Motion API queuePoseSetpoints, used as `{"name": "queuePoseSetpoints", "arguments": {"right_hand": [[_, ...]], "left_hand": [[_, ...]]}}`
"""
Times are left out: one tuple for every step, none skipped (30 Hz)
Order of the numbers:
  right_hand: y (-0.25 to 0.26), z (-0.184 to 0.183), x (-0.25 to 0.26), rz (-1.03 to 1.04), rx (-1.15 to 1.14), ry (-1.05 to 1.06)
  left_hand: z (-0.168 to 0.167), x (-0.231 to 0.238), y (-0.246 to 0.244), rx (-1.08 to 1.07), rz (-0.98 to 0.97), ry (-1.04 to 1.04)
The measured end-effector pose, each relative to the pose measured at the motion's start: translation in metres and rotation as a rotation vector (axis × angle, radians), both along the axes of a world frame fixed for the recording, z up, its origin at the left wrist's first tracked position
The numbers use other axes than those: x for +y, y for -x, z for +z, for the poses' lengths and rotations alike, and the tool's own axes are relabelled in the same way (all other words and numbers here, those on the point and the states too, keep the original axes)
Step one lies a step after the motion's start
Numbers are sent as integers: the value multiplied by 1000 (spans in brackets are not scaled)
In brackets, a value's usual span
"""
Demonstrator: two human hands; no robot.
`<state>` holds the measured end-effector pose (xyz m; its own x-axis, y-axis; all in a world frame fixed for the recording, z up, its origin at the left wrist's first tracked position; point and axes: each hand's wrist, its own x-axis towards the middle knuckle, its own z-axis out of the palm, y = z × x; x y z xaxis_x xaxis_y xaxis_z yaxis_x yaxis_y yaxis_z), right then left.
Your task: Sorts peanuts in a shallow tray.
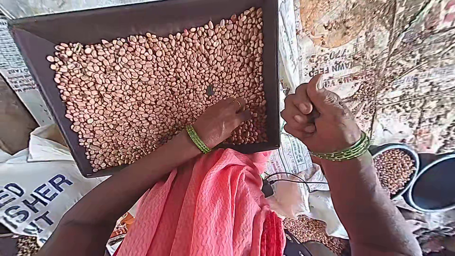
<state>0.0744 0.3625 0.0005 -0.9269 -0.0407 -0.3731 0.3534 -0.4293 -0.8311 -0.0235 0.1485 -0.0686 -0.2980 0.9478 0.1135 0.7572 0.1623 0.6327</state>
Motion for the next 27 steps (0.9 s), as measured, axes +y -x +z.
{"name": "queuePoseSetpoints", "arguments": {"right_hand": [[0,-1,-1,-2,2,-2],[0,-1,-2,-6,0,-6],[0,-1,-4,-9,-10,-17],[0,0,-6,-14,-24,-35],[0,0,-9,-22,-52,-60],[1,-1,-15,-28,-94,-92],[2,-3,-21,-32,-137,-107],[4,-7,-28,-23,-171,-95],[7,-11,-34,-2,-193,-50],[9,-14,-40,24,-202,12],[11,-17,-44,46,-208,77],[11,-19,-45,64,-186,137],[11,-20,-43,76,-152,168],[11,-19,-41,71,-121,168],[11,-17,-38,48,-106,154],[11,-15,-36,12,-106,139],[11,-13,-34,-21,-105,127],[11,-11,-32,-42,-107,115],[10,-10,-31,-54,-109,104],[8,-9,-30,-57,-108,94],[7,-8,-30,-58,-108,88],[5,-8,-30,-56,-110,81],[4,-9,-30,-53,-113,69],[5,-9,-31,-51,-125,53],[7,-9,-33,-51,-145,34],[9,-10,-36,-50,-174,8],[11,-11,-39,-41,-201,-14]], "left_hand": [[0,1,1,11,-2,17],[2,1,3,6,8,27],[4,1,6,-12,37,24],[8,0,11,-54,80,17],[15,-1,16,-91,137,-17],[24,-2,20,-129,182,-69],[37,-3,23,-171,198,-131],[50,-3,23,-208,188,-203],[60,-3,22,-242,169,-274],[66,-4,21,-259,157,-314],[67,-7,20,-252,163,-325],[63,-13,19,-235,172,-284],[56,-20,16,-225,174,-206],[47,-27,12,-227,157,-114],[35,-33,7,-221,119,-35],[23,-36,1,-194,78,26],[11,-38,-5,-150,52,55],[3,-39,-9,-99,43,69],[-1,-40,-12,-67,56,75],[-1,-41,-11,-52,87,91],[2,-43,-8,-53,132,127],[5,-46,-2,-70,183,168],[11,-50,7,-96,238,213],[17,-52,17,-118,288,252],[25,-54,27,-132,336,275],[33,-54,34,-125,375,267],[42,-53,39,-97,397,229]]}}
